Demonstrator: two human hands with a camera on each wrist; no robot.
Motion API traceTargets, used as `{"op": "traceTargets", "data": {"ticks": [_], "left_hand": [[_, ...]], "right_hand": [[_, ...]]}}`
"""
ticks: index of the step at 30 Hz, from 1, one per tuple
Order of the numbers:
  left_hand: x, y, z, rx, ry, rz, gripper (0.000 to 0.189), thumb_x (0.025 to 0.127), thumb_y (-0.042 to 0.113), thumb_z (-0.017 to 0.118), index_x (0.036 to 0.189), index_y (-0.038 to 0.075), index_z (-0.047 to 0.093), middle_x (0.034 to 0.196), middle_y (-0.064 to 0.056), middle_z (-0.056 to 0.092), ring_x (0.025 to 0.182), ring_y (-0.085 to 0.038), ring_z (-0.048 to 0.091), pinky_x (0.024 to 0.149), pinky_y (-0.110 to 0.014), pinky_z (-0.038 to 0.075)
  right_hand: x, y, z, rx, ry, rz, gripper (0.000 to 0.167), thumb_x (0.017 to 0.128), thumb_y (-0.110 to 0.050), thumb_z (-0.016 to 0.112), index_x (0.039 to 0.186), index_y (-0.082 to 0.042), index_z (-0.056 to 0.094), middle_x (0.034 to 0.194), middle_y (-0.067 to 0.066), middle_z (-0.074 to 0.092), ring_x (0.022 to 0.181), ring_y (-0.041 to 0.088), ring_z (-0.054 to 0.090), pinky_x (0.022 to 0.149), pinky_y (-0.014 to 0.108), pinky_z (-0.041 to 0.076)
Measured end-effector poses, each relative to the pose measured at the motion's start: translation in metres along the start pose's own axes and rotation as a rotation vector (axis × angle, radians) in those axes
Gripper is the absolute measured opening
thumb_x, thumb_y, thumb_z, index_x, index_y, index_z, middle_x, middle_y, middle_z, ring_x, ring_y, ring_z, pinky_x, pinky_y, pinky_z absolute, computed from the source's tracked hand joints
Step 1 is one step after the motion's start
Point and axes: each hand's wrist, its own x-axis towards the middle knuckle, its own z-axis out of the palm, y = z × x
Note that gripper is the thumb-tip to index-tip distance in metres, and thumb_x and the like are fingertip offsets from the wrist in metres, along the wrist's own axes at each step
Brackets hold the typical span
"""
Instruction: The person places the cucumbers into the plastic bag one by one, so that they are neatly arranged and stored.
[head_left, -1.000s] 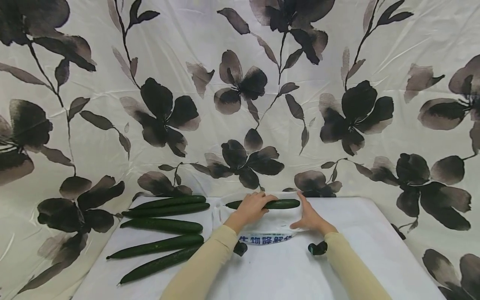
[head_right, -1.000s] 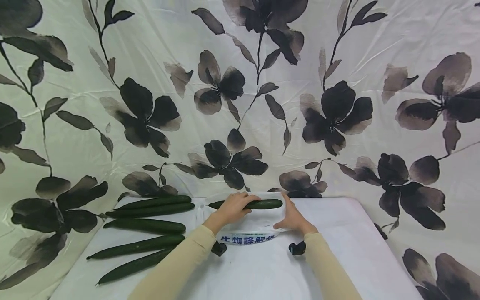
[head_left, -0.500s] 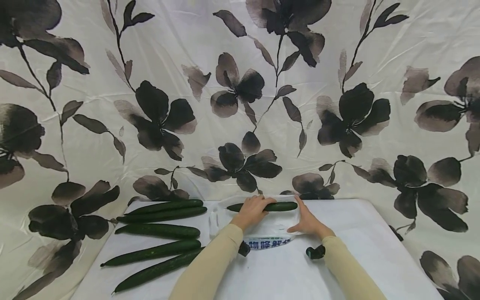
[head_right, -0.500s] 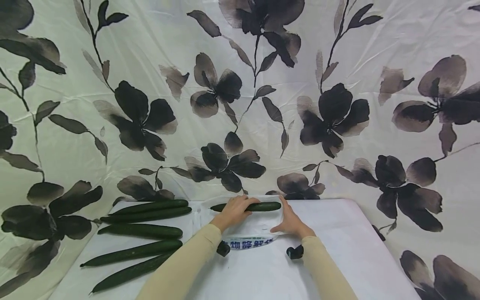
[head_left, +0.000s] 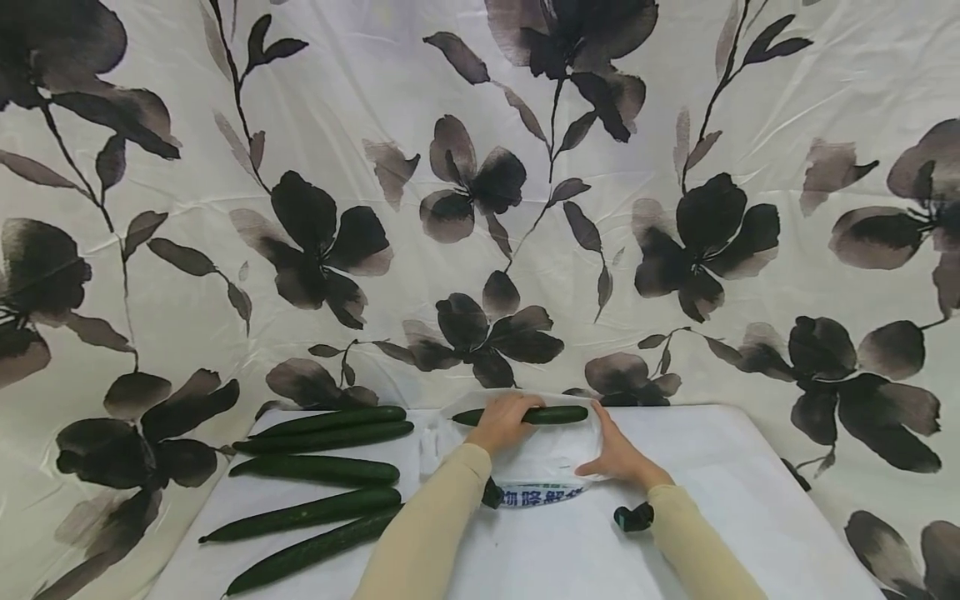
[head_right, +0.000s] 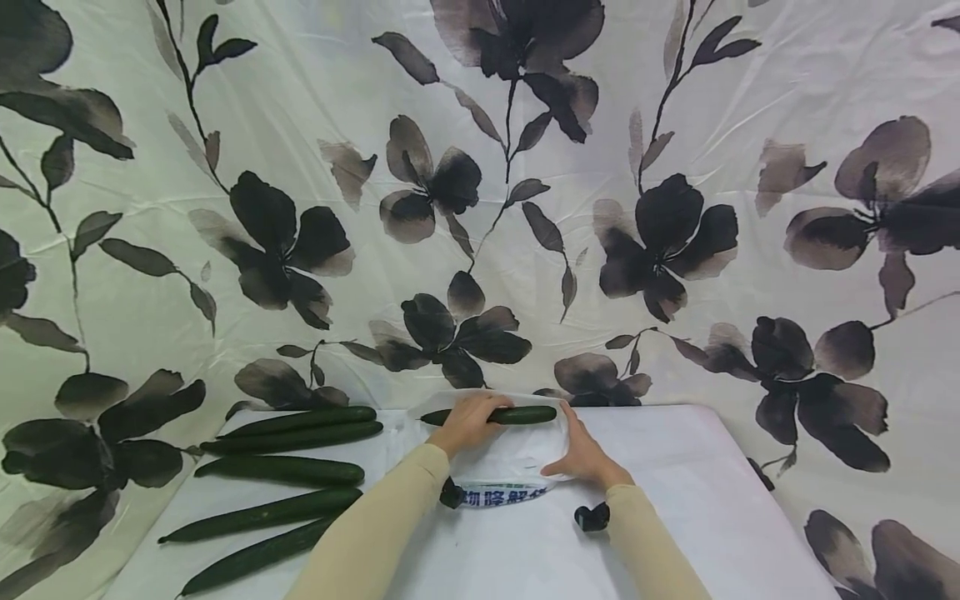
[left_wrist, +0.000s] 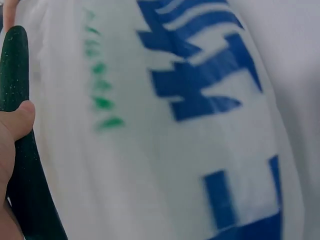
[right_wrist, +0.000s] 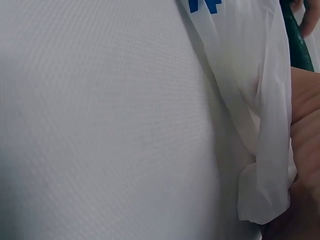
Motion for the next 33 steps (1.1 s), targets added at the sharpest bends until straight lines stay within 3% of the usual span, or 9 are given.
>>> {"op": "traceTargets", "data": {"ticks": [5, 10, 15, 21, 26, 33], "left_hand": [[0.004, -0.014, 0.011, -0.035, 0.023, 0.003, 0.034, 0.089, 0.024, 0.073, 0.121, 0.029, 0.064, 0.123, 0.008, 0.062, 0.115, -0.018, 0.056, 0.094, -0.043, 0.044], [0.006, -0.019, 0.010, -0.117, 0.041, 0.008, 0.032, 0.085, 0.022, 0.077, 0.115, 0.026, 0.069, 0.117, 0.009, 0.065, 0.110, -0.017, 0.059, 0.094, -0.039, 0.045], [0.004, -0.021, 0.013, -0.181, 0.021, -0.029, 0.033, 0.082, 0.021, 0.080, 0.114, 0.025, 0.071, 0.118, 0.007, 0.066, 0.112, -0.017, 0.058, 0.097, -0.037, 0.044], [0.002, -0.023, 0.016, -0.177, -0.015, -0.033, 0.037, 0.080, 0.021, 0.082, 0.116, 0.024, 0.071, 0.119, 0.006, 0.065, 0.112, -0.018, 0.059, 0.096, -0.038, 0.045], [-0.005, -0.027, 0.012, -0.152, -0.062, -0.033, 0.039, 0.084, 0.020, 0.079, 0.121, 0.024, 0.068, 0.122, 0.004, 0.064, 0.114, -0.019, 0.058, 0.096, -0.042, 0.044], [-0.022, -0.050, -0.003, -0.155, -0.038, -0.118, 0.042, 0.078, 0.018, 0.081, 0.118, 0.021, 0.069, 0.114, 0.000, 0.066, 0.107, -0.022, 0.059, 0.089, -0.051, 0.043]], "right_hand": [[-0.001, 0.000, 0.001, -0.005, 0.009, 0.004, 0.132, 0.063, -0.030, 0.093, 0.155, -0.005, 0.002, 0.158, 0.025, 0.005, 0.143, 0.044, 0.010, 0.112, 0.057, 0.015], [-0.001, 0.001, 0.003, 0.000, 0.015, -0.006, 0.132, 0.063, -0.031, 0.093, 0.155, -0.005, 0.001, 0.158, 0.024, 0.005, 0.143, 0.043, 0.011, 0.112, 0.057, 0.016], [-0.003, 0.002, 0.004, -0.014, 0.026, 0.009, 0.133, 0.063, -0.030, 0.094, 0.156, -0.007, 0.002, 0.159, 0.023, 0.006, 0.143, 0.041, 0.012, 0.112, 0.056, 0.017], [-0.004, 0.002, 0.006, -0.003, 0.037, 0.008, 0.133, 0.061, -0.029, 0.094, 0.155, -0.005, 0.002, 0.157, 0.025, 0.009, 0.142, 0.043, 0.014, 0.111, 0.057, 0.017], [-0.004, 0.003, 0.008, 0.000, 0.037, -0.001, 0.133, 0.062, -0.028, 0.094, 0.155, -0.004, 0.002, 0.158, 0.024, 0.008, 0.143, 0.042, 0.014, 0.112, 0.056, 0.017], [-0.003, 0.002, 0.004, 0.000, 0.033, -0.019, 0.131, 0.063, -0.029, 0.093, 0.155, -0.004, 0.003, 0.158, 0.025, 0.008, 0.143, 0.043, 0.013, 0.112, 0.056, 0.017]]}}
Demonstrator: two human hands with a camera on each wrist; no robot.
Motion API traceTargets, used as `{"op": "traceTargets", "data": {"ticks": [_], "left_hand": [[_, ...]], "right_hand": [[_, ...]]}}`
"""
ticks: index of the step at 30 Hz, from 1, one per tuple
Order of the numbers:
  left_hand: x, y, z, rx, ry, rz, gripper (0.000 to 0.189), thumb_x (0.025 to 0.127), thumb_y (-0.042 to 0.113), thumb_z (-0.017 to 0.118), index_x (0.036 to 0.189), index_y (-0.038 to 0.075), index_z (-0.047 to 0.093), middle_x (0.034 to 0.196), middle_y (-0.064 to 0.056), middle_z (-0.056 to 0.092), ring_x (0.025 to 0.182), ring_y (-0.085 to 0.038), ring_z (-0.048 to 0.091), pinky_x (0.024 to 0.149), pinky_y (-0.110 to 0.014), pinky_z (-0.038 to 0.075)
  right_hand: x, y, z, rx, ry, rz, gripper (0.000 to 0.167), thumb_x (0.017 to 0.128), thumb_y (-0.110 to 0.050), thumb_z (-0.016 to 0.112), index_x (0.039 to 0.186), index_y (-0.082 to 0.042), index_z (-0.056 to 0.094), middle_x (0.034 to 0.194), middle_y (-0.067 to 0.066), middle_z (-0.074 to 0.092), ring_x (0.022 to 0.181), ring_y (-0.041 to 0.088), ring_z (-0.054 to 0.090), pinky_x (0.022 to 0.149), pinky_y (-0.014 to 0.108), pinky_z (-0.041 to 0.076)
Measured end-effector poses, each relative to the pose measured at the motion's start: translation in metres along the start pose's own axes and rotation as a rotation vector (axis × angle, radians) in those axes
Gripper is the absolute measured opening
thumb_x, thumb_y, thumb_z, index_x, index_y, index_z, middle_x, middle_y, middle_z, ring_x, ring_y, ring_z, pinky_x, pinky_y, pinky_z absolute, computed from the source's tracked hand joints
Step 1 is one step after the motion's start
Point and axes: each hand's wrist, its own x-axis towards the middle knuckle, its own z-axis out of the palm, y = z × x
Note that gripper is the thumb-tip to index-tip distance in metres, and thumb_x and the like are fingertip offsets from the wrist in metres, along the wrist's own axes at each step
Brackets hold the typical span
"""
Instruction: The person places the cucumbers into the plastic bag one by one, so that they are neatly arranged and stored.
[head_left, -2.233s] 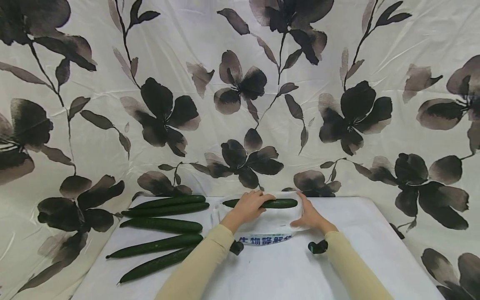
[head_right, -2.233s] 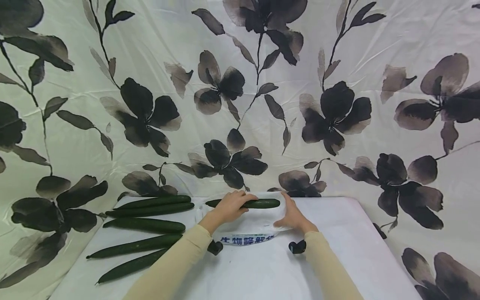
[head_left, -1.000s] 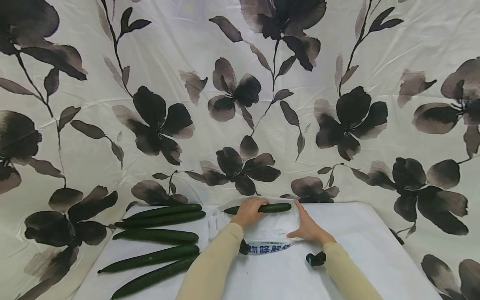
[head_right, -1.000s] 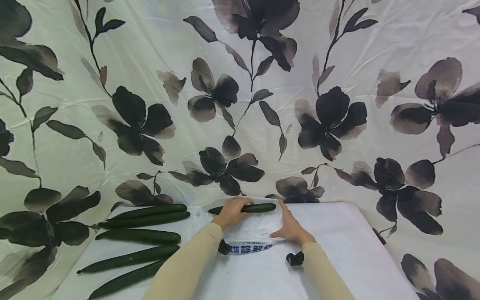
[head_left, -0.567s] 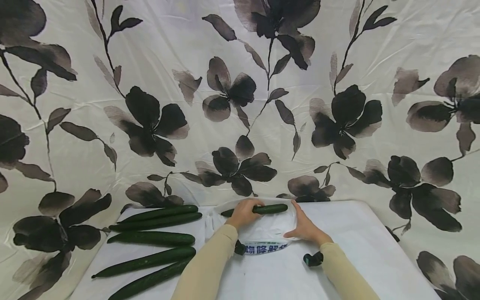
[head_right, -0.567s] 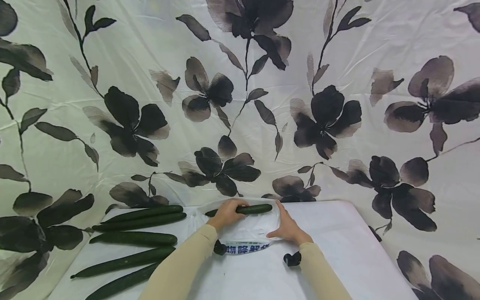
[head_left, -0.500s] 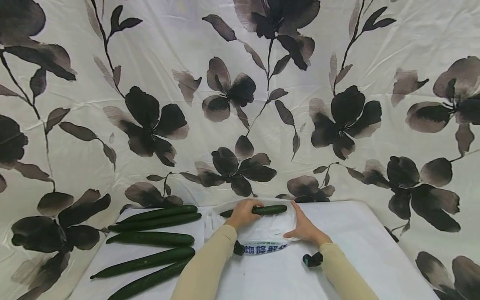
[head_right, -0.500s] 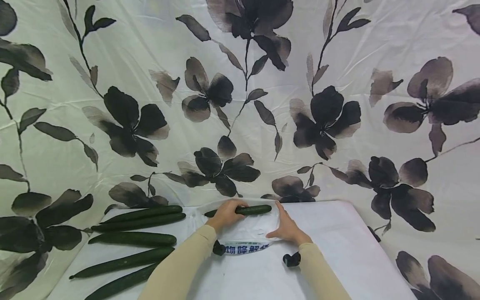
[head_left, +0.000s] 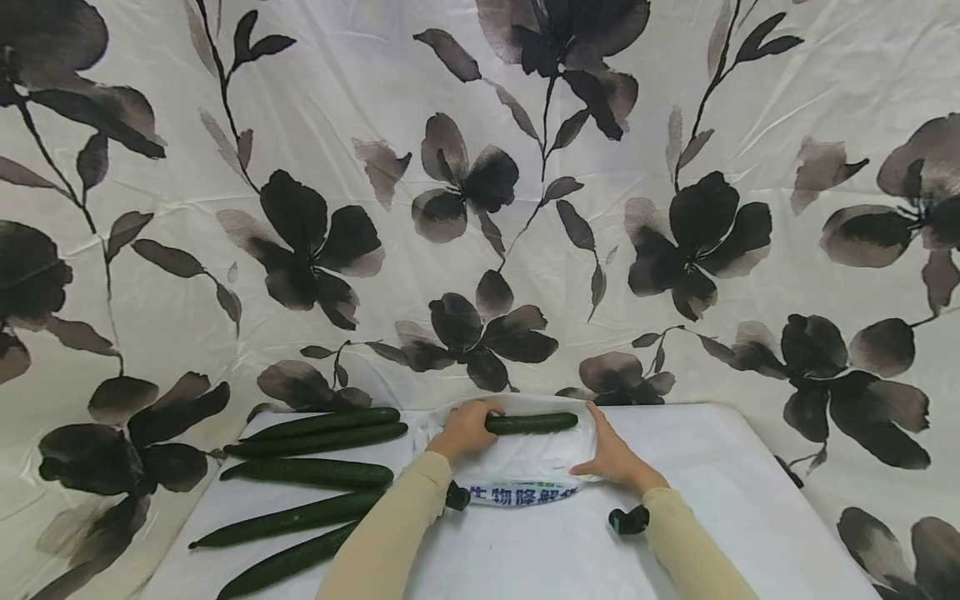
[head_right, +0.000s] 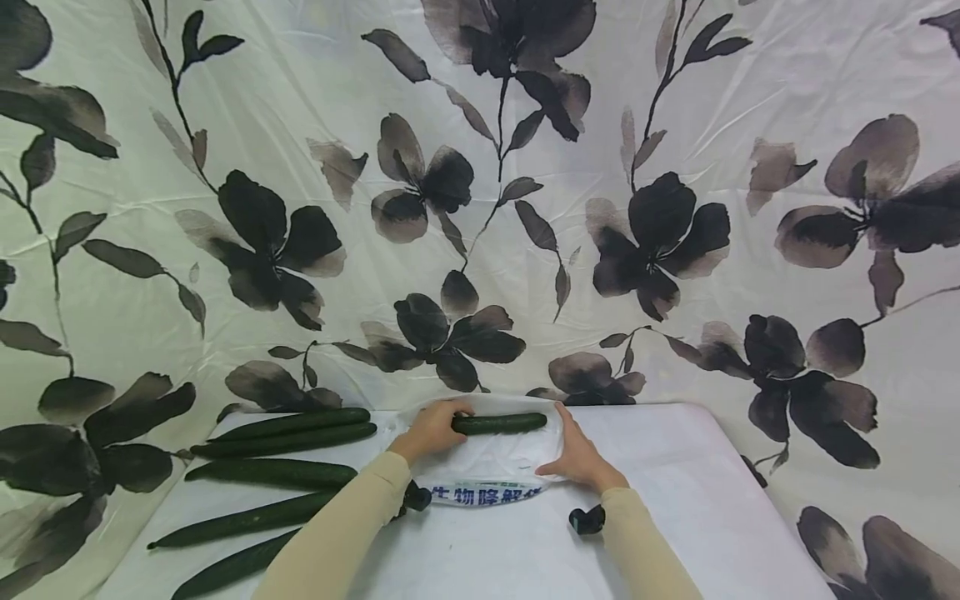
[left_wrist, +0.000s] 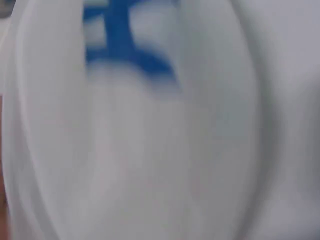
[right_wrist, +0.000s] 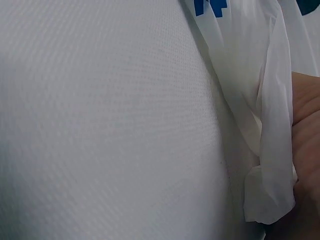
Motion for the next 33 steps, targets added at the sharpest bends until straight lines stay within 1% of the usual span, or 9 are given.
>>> {"op": "traceTargets", "data": {"ticks": [3, 8, 15, 18, 22, 25, 28, 30, 33], "left_hand": [[-0.009, -0.013, -0.002, -0.046, 0.006, -0.026, 0.041, 0.078, 0.018, 0.083, 0.117, 0.019, 0.069, 0.116, -0.002, 0.065, 0.108, -0.022, 0.058, 0.091, -0.049, 0.044], [-0.011, -0.021, -0.004, -0.113, 0.007, -0.015, 0.039, 0.081, 0.017, 0.081, 0.118, 0.017, 0.068, 0.116, -0.004, 0.063, 0.109, -0.023, 0.058, 0.092, -0.046, 0.046], [-0.010, -0.020, -0.003, -0.123, 0.040, 0.010, 0.036, 0.085, 0.013, 0.076, 0.119, 0.015, 0.066, 0.119, -0.007, 0.061, 0.114, -0.025, 0.054, 0.097, -0.048, 0.042], [-0.009, -0.020, -0.002, -0.137, 0.053, 0.018, 0.035, 0.086, 0.011, 0.075, 0.120, 0.014, 0.065, 0.120, -0.007, 0.061, 0.115, -0.026, 0.054, 0.098, -0.046, 0.042], [-0.009, -0.021, 0.000, -0.139, 0.051, -0.009, 0.034, 0.086, 0.011, 0.076, 0.118, 0.012, 0.066, 0.118, -0.008, 0.061, 0.115, -0.028, 0.054, 0.098, -0.047, 0.041], [-0.008, -0.020, 0.001, -0.120, 0.047, -0.046, 0.035, 0.085, 0.013, 0.076, 0.119, 0.014, 0.066, 0.119, -0.008, 0.060, 0.115, -0.028, 0.053, 0.099, -0.049, 0.040], [-0.009, -0.020, -0.002, -0.096, 0.061, -0.060, 0.035, 0.086, 0.016, 0.076, 0.119, 0.017, 0.066, 0.119, -0.007, 0.060, 0.114, -0.028, 0.054, 0.097, -0.051, 0.039], [-0.010, -0.018, -0.004, -0.089, 0.077, -0.052, 0.036, 0.086, 0.018, 0.076, 0.120, 0.017, 0.066, 0.121, -0.007, 0.060, 0.115, -0.028, 0.054, 0.097, -0.050, 0.040], [-0.011, -0.013, -0.009, -0.088, 0.094, -0.014, 0.034, 0.088, 0.019, 0.074, 0.121, 0.015, 0.066, 0.124, -0.007, 0.059, 0.117, -0.026, 0.054, 0.097, -0.046, 0.042]], "right_hand": [[-0.001, 0.001, 0.002, 0.001, 0.003, -0.001, 0.130, 0.064, -0.029, 0.093, 0.155, -0.004, 0.003, 0.158, 0.024, 0.008, 0.143, 0.043, 0.013, 0.112, 0.056, 0.016], [-0.001, 0.004, -0.001, -0.012, 0.002, 0.001, 0.131, 0.064, -0.030, 0.093, 0.155, -0.003, 0.002, 0.158, 0.025, 0.007, 0.142, 0.044, 0.013, 0.111, 0.057, 0.017], [-0.002, 0.004, 0.002, 0.005, -0.002, 0.017, 0.132, 0.063, -0.029, 0.093, 0.155, -0.005, 0.001, 0.158, 0.025, 0.008, 0.143, 0.043, 0.013, 0.112, 0.056, 0.016], [-0.002, 0.002, 0.002, 0.018, 0.007, -0.004, 0.131, 0.063, -0.027, 0.094, 0.155, -0.004, 0.004, 0.157, 0.026, 0.009, 0.142, 0.045, 0.014, 0.111, 0.058, 0.016], [-0.002, 0.000, 0.002, 0.024, -0.001, -0.006, 0.129, 0.063, -0.026, 0.093, 0.155, -0.003, 0.004, 0.157, 0.026, 0.010, 0.142, 0.045, 0.014, 0.111, 0.058, 0.016], [-0.001, -0.001, 0.002, 0.015, -0.001, 0.006, 0.129, 0.063, -0.027, 0.093, 0.155, -0.004, 0.005, 0.157, 0.026, 0.010, 0.142, 0.044, 0.014, 0.111, 0.057, 0.016], [0.001, -0.001, 0.003, 0.006, 0.003, 0.008, 0.130, 0.062, -0.028, 0.094, 0.155, -0.004, 0.005, 0.157, 0.025, 0.011, 0.142, 0.043, 0.015, 0.112, 0.056, 0.017], [0.002, -0.001, 0.003, -0.003, 0.001, 0.015, 0.130, 0.063, -0.029, 0.093, 0.155, -0.005, 0.005, 0.158, 0.024, 0.010, 0.143, 0.043, 0.015, 0.112, 0.056, 0.017], [0.000, 0.001, 0.002, -0.015, 0.008, 0.019, 0.131, 0.062, -0.029, 0.094, 0.155, -0.004, 0.005, 0.157, 0.025, 0.011, 0.142, 0.044, 0.016, 0.111, 0.056, 0.017]]}}
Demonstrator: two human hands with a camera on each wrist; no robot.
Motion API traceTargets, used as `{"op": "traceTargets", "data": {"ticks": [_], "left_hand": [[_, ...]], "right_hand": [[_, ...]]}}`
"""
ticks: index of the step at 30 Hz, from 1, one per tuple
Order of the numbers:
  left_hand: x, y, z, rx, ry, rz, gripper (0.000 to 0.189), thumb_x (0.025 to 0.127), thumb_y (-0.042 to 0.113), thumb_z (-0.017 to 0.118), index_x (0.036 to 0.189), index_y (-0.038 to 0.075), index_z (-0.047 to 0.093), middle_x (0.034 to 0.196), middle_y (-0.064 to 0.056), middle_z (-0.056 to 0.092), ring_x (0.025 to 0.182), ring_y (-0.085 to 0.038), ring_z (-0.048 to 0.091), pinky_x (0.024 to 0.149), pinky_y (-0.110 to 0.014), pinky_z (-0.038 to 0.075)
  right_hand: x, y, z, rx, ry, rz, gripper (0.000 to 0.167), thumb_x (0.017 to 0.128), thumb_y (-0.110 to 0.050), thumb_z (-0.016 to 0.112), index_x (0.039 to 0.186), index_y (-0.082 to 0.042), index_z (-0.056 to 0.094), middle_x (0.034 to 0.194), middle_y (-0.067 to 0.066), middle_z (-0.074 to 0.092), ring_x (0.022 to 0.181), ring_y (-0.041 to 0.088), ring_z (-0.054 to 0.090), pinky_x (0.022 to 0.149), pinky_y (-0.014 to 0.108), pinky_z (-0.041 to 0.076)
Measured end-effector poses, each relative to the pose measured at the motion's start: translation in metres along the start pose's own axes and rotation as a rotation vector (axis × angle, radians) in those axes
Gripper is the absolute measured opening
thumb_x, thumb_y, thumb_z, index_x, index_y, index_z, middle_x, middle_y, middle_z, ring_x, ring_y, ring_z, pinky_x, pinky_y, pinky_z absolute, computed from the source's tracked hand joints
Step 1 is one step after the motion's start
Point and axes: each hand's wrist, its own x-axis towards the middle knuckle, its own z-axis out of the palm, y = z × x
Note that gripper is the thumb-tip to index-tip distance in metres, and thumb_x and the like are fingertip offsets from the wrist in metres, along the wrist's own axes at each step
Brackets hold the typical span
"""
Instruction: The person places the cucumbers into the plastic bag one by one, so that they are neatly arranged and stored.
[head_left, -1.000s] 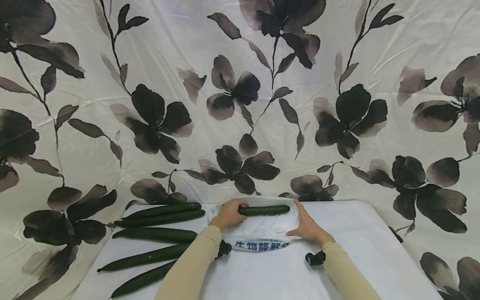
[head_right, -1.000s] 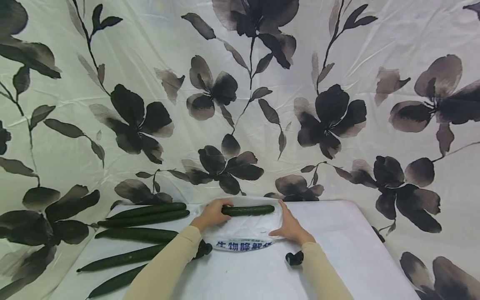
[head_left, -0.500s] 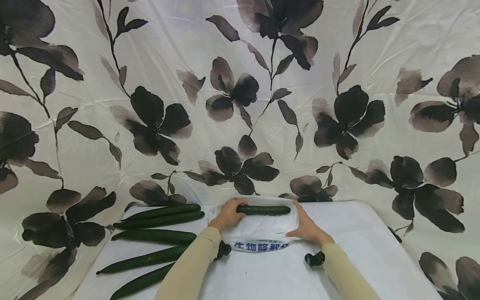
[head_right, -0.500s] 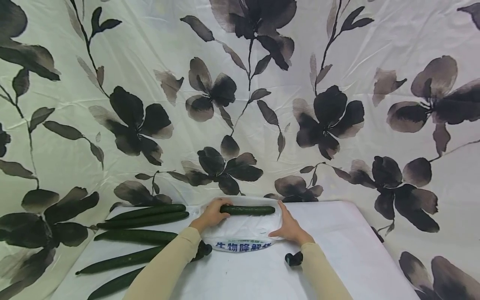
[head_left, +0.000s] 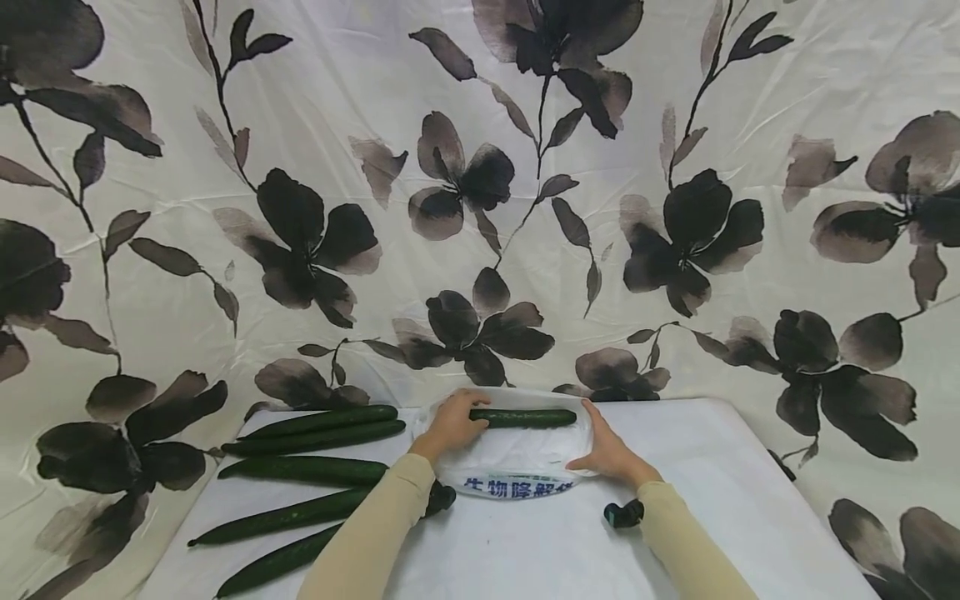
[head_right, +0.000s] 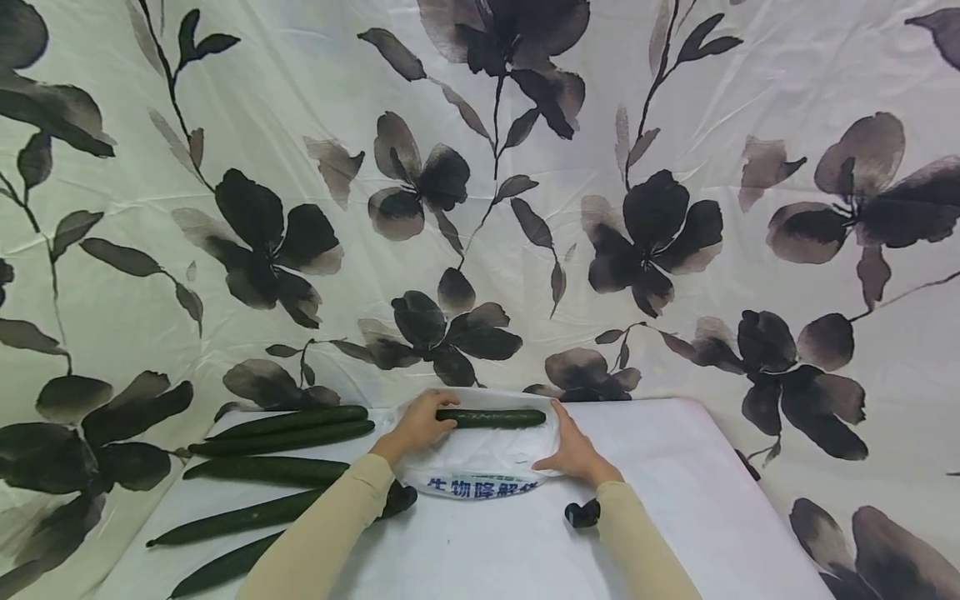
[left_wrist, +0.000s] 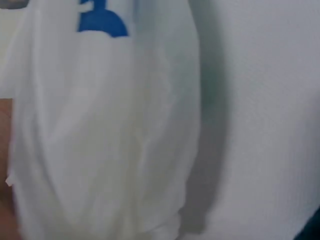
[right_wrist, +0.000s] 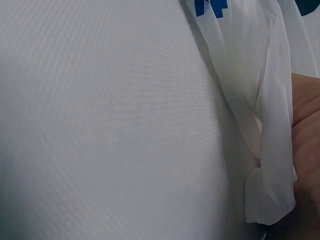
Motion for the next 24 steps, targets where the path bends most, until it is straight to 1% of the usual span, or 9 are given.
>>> {"op": "traceTargets", "data": {"ticks": [2, 5, 9, 13, 14, 16, 17, 20, 24], "left_hand": [[-0.001, 0.003, -0.005, -0.013, 0.005, 0.027, 0.033, 0.089, 0.018, 0.073, 0.121, 0.013, 0.067, 0.125, -0.008, 0.059, 0.117, -0.026, 0.054, 0.097, -0.043, 0.044], [-0.006, 0.005, -0.012, -0.044, 0.005, 0.050, 0.028, 0.092, 0.018, 0.069, 0.119, 0.011, 0.068, 0.123, -0.008, 0.060, 0.114, -0.026, 0.056, 0.095, -0.042, 0.045], [-0.018, 0.006, -0.021, -0.104, 0.004, 0.069, 0.025, 0.095, 0.019, 0.065, 0.119, 0.012, 0.068, 0.119, -0.005, 0.061, 0.110, -0.023, 0.057, 0.093, -0.039, 0.046], [-0.040, 0.005, -0.032, -0.158, 0.040, 0.091, 0.024, 0.096, 0.015, 0.064, 0.118, 0.009, 0.069, 0.118, -0.004, 0.062, 0.105, -0.025, 0.059, 0.089, -0.041, 0.048], [-0.046, 0.004, -0.035, -0.162, 0.053, 0.086, 0.024, 0.095, 0.015, 0.065, 0.118, 0.009, 0.069, 0.117, -0.004, 0.062, 0.104, -0.025, 0.059, 0.088, -0.041, 0.048], [-0.058, 0.000, -0.041, -0.157, 0.077, 0.074, 0.023, 0.095, 0.015, 0.065, 0.117, 0.010, 0.069, 0.116, -0.003, 0.063, 0.103, -0.024, 0.059, 0.085, -0.041, 0.049], [-0.064, -0.002, -0.043, -0.151, 0.081, 0.057, 0.023, 0.095, 0.016, 0.066, 0.117, 0.011, 0.069, 0.115, -0.001, 0.063, 0.102, -0.023, 0.059, 0.084, -0.040, 0.049], [-0.082, -0.011, -0.050, -0.130, 0.089, 0.038, 0.022, 0.094, 0.017, 0.066, 0.115, 0.014, 0.070, 0.112, 0.002, 0.063, 0.101, -0.020, 0.059, 0.081, -0.038, 0.050], [-0.109, -0.021, -0.059, -0.132, 0.107, 0.036, 0.022, 0.093, 0.017, 0.067, 0.114, 0.014, 0.071, 0.109, 0.003, 0.063, 0.100, -0.021, 0.060, 0.080, -0.041, 0.050]], "right_hand": [[0.000, 0.000, 0.001, -0.002, 0.005, 0.000, 0.130, 0.062, -0.029, 0.094, 0.154, -0.003, 0.005, 0.157, 0.027, 0.012, 0.141, 0.045, 0.016, 0.111, 0.057, 0.017], [0.000, -0.002, 0.001, 0.003, 0.010, 0.000, 0.130, 0.062, -0.030, 0.094, 0.154, -0.003, 0.006, 0.156, 0.027, 0.012, 0.141, 0.046, 0.017, 0.111, 0.058, 0.018], [0.000, -0.002, 0.000, -0.007, 0.001, 0.016, 0.130, 0.062, -0.030, 0.093, 0.154, -0.004, 0.005, 0.157, 0.026, 0.012, 0.141, 0.045, 0.016, 0.111, 0.057, 0.017], [0.001, -0.001, 0.001, -0.009, -0.009, 0.026, 0.131, 0.062, -0.030, 0.093, 0.155, -0.005, 0.005, 0.157, 0.025, 0.011, 0.142, 0.044, 0.016, 0.112, 0.057, 0.017], [0.001, -0.001, 0.001, -0.008, -0.009, 0.019, 0.131, 0.062, -0.031, 0.093, 0.155, -0.004, 0.004, 0.157, 0.026, 0.011, 0.141, 0.045, 0.016, 0.111, 0.057, 0.017], [0.002, -0.001, 0.001, 0.000, -0.006, 0.010, 0.131, 0.062, -0.032, 0.093, 0.155, -0.004, 0.005, 0.157, 0.026, 0.011, 0.141, 0.045, 0.015, 0.111, 0.058, 0.017], [0.003, -0.001, 0.000, 0.003, -0.007, 0.014, 0.131, 0.063, -0.033, 0.093, 0.155, -0.004, 0.004, 0.157, 0.025, 0.010, 0.142, 0.045, 0.015, 0.112, 0.057, 0.016], [0.002, 0.000, 0.000, 0.001, -0.008, 0.015, 0.131, 0.063, -0.035, 0.093, 0.155, -0.004, 0.004, 0.158, 0.025, 0.009, 0.142, 0.044, 0.014, 0.112, 0.057, 0.016], [-0.001, -0.001, 0.001, 0.001, -0.015, 0.022, 0.132, 0.063, -0.037, 0.092, 0.155, -0.004, 0.004, 0.158, 0.024, 0.007, 0.142, 0.045, 0.013, 0.111, 0.058, 0.015]]}}
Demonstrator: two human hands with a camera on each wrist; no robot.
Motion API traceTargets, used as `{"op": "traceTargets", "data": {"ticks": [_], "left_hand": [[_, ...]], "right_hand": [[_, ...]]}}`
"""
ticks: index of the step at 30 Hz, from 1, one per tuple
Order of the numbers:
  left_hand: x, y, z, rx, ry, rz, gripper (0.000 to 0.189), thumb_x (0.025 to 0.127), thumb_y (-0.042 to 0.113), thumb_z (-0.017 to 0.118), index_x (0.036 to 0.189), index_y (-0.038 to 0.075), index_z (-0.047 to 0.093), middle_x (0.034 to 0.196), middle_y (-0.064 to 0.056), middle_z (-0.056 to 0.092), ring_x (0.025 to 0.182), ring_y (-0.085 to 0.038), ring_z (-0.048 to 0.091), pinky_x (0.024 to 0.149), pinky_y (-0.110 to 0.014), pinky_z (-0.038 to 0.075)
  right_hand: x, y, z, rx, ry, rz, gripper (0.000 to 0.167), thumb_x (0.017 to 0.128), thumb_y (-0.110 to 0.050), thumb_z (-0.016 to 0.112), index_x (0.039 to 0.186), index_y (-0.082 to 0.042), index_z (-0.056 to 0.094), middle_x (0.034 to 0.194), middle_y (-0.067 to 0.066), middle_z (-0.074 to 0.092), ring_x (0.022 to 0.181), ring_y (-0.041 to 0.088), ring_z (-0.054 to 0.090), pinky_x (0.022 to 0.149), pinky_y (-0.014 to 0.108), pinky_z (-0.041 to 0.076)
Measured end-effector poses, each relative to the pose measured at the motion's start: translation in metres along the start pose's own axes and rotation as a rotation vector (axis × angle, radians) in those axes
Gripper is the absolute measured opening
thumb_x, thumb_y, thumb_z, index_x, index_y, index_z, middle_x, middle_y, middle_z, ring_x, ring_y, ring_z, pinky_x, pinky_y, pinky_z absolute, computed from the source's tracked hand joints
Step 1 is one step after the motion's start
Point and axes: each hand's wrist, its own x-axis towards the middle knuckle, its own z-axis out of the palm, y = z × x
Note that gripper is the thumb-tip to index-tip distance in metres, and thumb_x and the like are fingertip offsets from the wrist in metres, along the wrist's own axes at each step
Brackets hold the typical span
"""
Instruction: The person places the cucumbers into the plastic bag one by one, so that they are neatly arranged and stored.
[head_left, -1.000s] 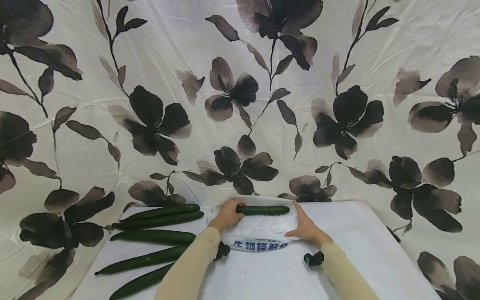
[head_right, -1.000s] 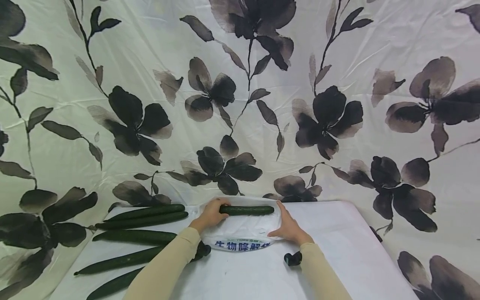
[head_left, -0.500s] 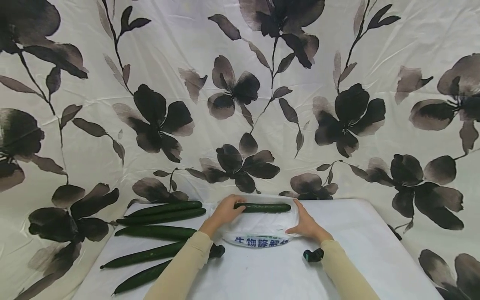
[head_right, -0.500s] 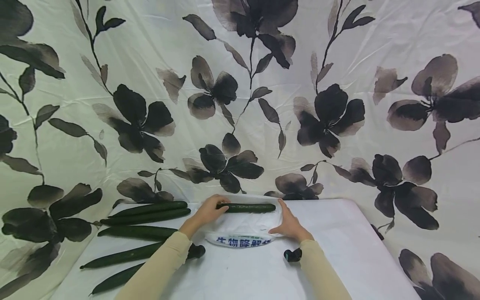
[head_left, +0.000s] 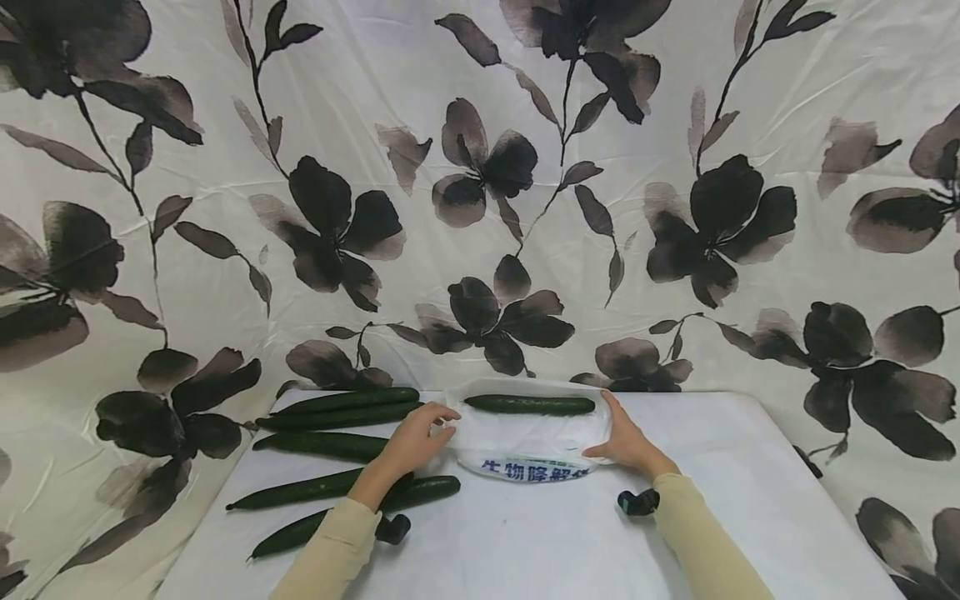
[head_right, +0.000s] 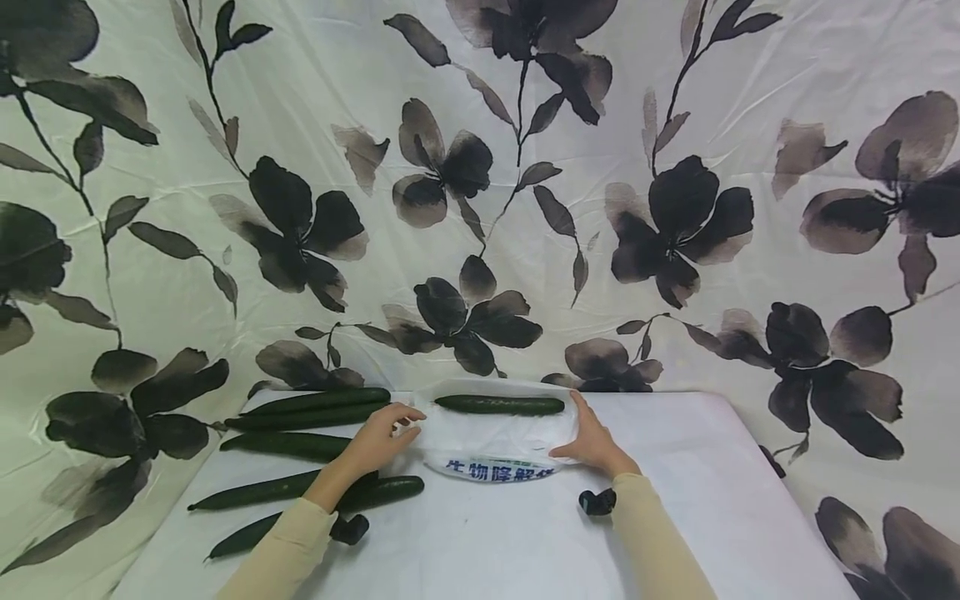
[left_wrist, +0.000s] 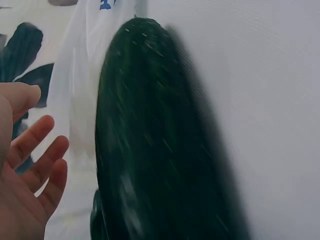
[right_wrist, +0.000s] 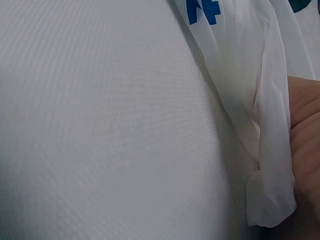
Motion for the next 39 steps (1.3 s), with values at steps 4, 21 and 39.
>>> {"op": "traceTargets", "data": {"ticks": [4, 21, 39], "left_hand": [[-0.021, -0.005, -0.010, 0.016, 0.015, 0.003, 0.022, 0.092, 0.017, 0.069, 0.114, 0.014, 0.071, 0.110, 0.005, 0.062, 0.100, -0.022, 0.060, 0.079, -0.041, 0.050], [-0.101, -0.023, -0.044, 0.086, 0.015, -0.086, 0.020, 0.091, 0.016, 0.071, 0.109, 0.025, 0.071, 0.107, 0.018, 0.059, 0.104, -0.013, 0.058, 0.079, -0.036, 0.050], [-0.147, -0.047, -0.058, 0.076, -0.144, -0.182, 0.041, 0.087, 0.031, 0.074, 0.126, 0.031, 0.063, 0.125, 0.010, 0.058, 0.122, -0.027, 0.052, 0.097, -0.054, 0.042]], "right_hand": [[-0.002, 0.000, -0.003, -0.001, 0.001, 0.006, 0.132, 0.063, -0.038, 0.092, 0.155, -0.005, 0.004, 0.158, 0.025, 0.007, 0.142, 0.045, 0.012, 0.111, 0.059, 0.015], [0.000, -0.003, -0.005, 0.018, 0.011, 0.009, 0.130, 0.064, -0.034, 0.092, 0.154, -0.002, 0.004, 0.155, 0.029, 0.012, 0.139, 0.049, 0.016, 0.110, 0.061, 0.016], [-0.004, 0.000, 0.002, 0.020, 0.044, 0.013, 0.129, 0.063, -0.035, 0.092, 0.154, -0.004, 0.006, 0.155, 0.027, 0.016, 0.139, 0.048, 0.020, 0.109, 0.061, 0.020]]}}
